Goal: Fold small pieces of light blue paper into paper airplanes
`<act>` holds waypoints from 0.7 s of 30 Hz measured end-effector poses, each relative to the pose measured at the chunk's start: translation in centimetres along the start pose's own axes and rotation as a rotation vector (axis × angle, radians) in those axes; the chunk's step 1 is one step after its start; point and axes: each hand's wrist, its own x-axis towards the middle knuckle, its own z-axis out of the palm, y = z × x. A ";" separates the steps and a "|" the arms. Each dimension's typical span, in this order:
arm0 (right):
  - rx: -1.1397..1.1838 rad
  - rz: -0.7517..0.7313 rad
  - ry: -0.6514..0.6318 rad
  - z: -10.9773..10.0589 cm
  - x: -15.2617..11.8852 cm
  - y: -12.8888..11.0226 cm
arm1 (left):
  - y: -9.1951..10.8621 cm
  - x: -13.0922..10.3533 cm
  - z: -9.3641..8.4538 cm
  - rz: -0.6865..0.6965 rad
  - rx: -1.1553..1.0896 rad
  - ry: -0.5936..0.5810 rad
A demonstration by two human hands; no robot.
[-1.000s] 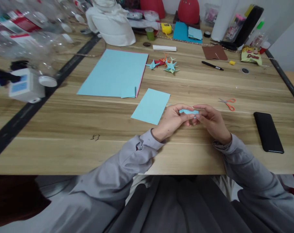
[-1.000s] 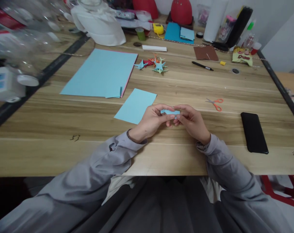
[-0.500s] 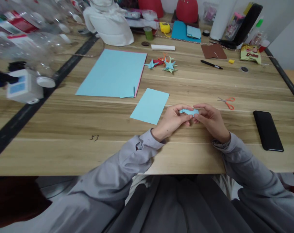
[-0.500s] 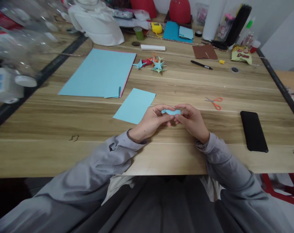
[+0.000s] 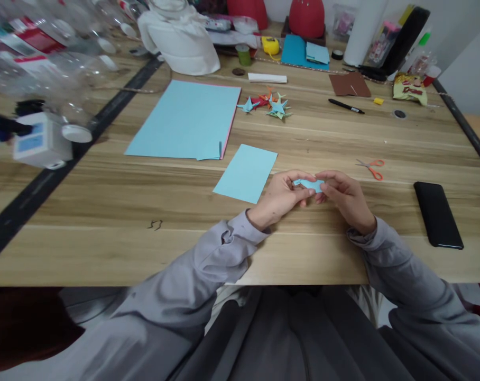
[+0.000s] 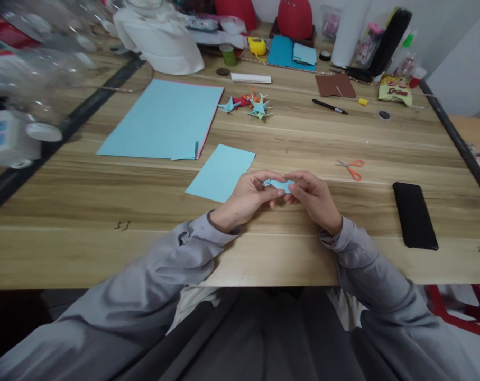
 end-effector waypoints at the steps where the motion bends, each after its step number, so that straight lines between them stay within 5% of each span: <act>1: -0.010 -0.008 0.011 0.0 0.0 0.0 | 0.1 -0.1 0.0 0.000 -0.013 -0.009; 9: 0.119 0.083 0.212 -0.8 0.4 -0.2 | 0.7 -0.1 0.0 0.008 -0.164 0.051; 21: 0.126 0.046 0.280 -0.3 0.4 -0.6 | 0.0 0.6 0.0 0.035 -0.163 0.193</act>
